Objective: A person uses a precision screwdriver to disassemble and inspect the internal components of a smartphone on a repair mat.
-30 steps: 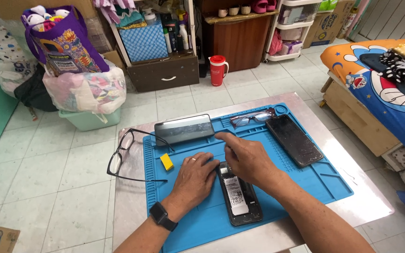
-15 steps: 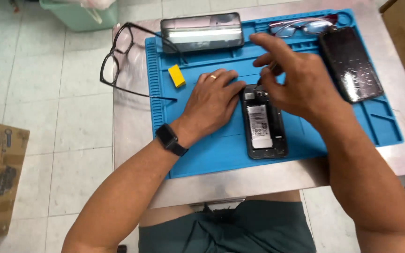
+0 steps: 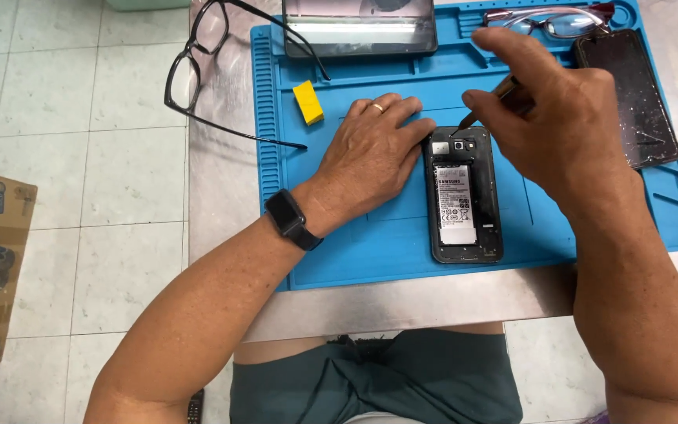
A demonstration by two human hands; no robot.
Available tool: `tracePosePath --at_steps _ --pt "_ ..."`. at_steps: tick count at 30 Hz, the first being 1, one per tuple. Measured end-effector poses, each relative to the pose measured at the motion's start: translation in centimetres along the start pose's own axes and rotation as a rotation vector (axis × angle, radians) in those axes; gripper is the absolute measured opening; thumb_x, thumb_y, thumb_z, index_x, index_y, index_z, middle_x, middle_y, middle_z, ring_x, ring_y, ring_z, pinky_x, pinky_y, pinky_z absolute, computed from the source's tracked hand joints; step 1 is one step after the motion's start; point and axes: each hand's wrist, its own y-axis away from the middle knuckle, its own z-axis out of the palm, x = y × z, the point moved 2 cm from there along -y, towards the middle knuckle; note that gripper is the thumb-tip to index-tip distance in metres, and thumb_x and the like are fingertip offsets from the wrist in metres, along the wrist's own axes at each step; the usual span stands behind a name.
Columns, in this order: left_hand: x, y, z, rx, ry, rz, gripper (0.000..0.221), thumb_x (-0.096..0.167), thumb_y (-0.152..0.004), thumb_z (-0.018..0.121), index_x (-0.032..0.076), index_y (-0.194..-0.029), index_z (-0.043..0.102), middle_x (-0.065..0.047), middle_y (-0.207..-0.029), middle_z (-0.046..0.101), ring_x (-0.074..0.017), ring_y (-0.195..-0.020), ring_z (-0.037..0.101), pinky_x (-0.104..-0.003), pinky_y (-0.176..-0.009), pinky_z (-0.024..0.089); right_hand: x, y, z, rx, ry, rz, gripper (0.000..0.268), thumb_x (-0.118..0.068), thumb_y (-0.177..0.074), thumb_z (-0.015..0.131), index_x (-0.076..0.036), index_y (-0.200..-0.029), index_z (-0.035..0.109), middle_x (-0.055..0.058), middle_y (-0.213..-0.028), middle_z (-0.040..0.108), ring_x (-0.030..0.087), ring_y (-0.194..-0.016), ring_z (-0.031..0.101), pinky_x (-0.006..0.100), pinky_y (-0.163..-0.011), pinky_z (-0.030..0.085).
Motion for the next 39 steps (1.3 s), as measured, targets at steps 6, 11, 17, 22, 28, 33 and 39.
tracePosePath --at_steps 6,11,17,22,28,33,39 --pt "0.0 -0.2 0.0 0.010 0.010 -0.007 0.024 0.023 -0.109 0.057 0.012 -0.128 0.067 -0.014 -0.131 0.065 -0.0388 -0.124 0.061 -0.053 -0.097 0.047 -1.2 -0.5 -0.8 -0.090 -0.143 -0.018 0.066 0.012 -0.098 0.064 -0.004 -0.160 0.047 0.012 -0.122 0.078 0.029 -0.088 0.075 0.043 -0.075 0.057" --pt "0.0 -0.4 -0.1 0.074 -0.010 0.033 0.015 0.022 -0.104 0.056 0.014 -0.112 0.065 -0.011 -0.118 0.061 -0.0357 -0.105 0.060 -0.053 -0.085 0.046 1.7 0.9 1.3 0.069 0.109 -0.047 0.053 -0.009 -0.115 0.098 -0.003 -0.162 0.074 0.005 -0.101 0.076 0.019 -0.088 0.073 0.037 -0.086 0.054" --pt "0.1 -0.2 -0.5 0.035 0.025 0.013 0.021 0.023 -0.108 0.054 0.012 -0.119 0.068 -0.012 -0.122 0.063 -0.0336 -0.109 0.060 -0.050 -0.089 0.047 -0.4 -0.2 -0.6 -0.123 -0.037 -0.006 0.060 0.003 -0.110 0.077 0.002 -0.166 0.058 0.012 -0.117 0.080 0.031 -0.104 0.077 0.043 -0.082 0.057" --pt "0.0 -0.2 -0.5 0.021 0.027 0.033 0.021 0.022 -0.107 0.057 0.012 -0.122 0.066 -0.013 -0.127 0.063 -0.0383 -0.118 0.061 -0.053 -0.094 0.047 0.8 0.2 -0.2 -0.001 0.090 -0.062 0.057 -0.007 -0.112 0.093 0.001 -0.162 0.068 0.015 -0.111 0.079 0.028 -0.096 0.077 0.042 -0.083 0.058" --pt "-0.1 0.0 0.0 0.003 -0.007 0.015 0.026 0.025 -0.109 0.057 0.012 -0.128 0.067 -0.016 -0.134 0.065 -0.0409 -0.125 0.062 -0.053 -0.097 0.047 -0.4 -0.6 -1.1 -0.095 -0.144 -0.017 0.057 0.009 -0.106 0.076 0.003 -0.159 0.056 0.019 -0.120 0.077 0.032 -0.098 0.076 0.042 -0.081 0.061" --pt "-0.1 -0.1 -0.3 -0.004 0.008 0.015 0.026 0.023 -0.108 0.058 0.010 -0.130 0.067 -0.015 -0.134 0.065 -0.0398 -0.125 0.061 -0.053 -0.098 0.047 0.1 -0.4 -0.6 0.031 -0.031 -0.081 0.054 0.000 -0.110 0.093 0.005 -0.157 0.067 0.018 -0.122 0.079 0.028 -0.093 0.076 0.039 -0.082 0.059" --pt "-0.1 0.0 0.0 -0.024 -0.002 -0.001 0.026 0.024 -0.107 0.059 0.013 -0.130 0.066 -0.016 -0.138 0.065 -0.0424 -0.130 0.061 -0.055 -0.102 0.045 -0.9 -0.6 -1.3 -0.134 -0.167 -0.062 0.055 0.009 -0.108 0.070 0.002 -0.159 0.050 0.017 -0.115 0.079 0.035 -0.099 0.078 0.046 -0.082 0.062"
